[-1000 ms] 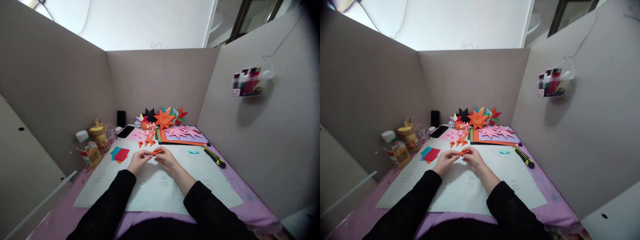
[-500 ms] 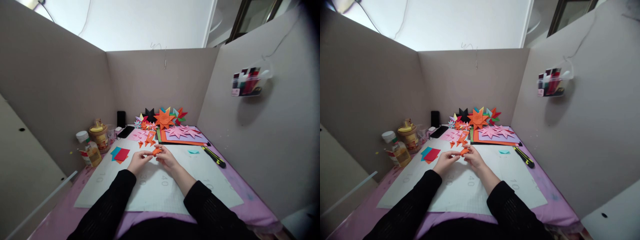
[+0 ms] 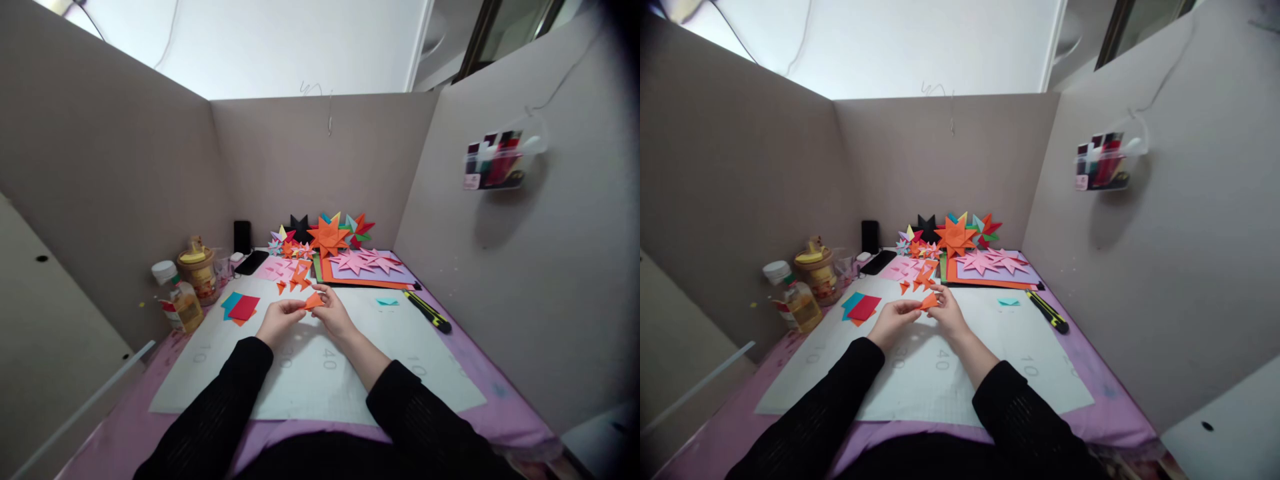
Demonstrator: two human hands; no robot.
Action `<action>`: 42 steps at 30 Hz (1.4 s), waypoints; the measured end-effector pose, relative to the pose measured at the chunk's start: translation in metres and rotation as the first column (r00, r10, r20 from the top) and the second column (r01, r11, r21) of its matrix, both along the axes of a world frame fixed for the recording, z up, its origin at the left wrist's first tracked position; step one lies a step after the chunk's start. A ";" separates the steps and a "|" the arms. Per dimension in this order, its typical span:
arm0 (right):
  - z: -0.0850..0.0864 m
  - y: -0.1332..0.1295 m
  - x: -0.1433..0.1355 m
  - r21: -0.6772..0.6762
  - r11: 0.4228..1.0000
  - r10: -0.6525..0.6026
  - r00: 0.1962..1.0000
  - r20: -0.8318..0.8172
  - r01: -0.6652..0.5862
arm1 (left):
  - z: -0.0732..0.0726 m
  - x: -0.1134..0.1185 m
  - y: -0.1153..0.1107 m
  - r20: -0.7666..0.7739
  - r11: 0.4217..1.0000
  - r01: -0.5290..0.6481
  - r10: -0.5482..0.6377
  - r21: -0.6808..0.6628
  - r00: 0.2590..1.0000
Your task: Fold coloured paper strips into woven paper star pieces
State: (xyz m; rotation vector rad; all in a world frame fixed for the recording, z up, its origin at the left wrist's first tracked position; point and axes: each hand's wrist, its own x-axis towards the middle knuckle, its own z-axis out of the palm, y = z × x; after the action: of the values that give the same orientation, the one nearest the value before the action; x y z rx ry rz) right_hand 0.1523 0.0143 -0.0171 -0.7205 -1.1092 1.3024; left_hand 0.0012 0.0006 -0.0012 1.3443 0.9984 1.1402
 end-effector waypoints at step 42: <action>-0.002 -0.007 -0.003 0.162 0.972 -0.205 0.953 0.222 0.171 | -0.005 0.003 0.002 0.211 0.980 -0.039 0.081 -0.196 0.974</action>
State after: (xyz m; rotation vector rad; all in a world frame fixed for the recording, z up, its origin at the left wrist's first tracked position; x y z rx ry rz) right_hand 0.1489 0.0068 -0.0190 -0.8700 -1.2773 0.9834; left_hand 0.0038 0.0028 -0.0059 1.0195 0.9661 1.1777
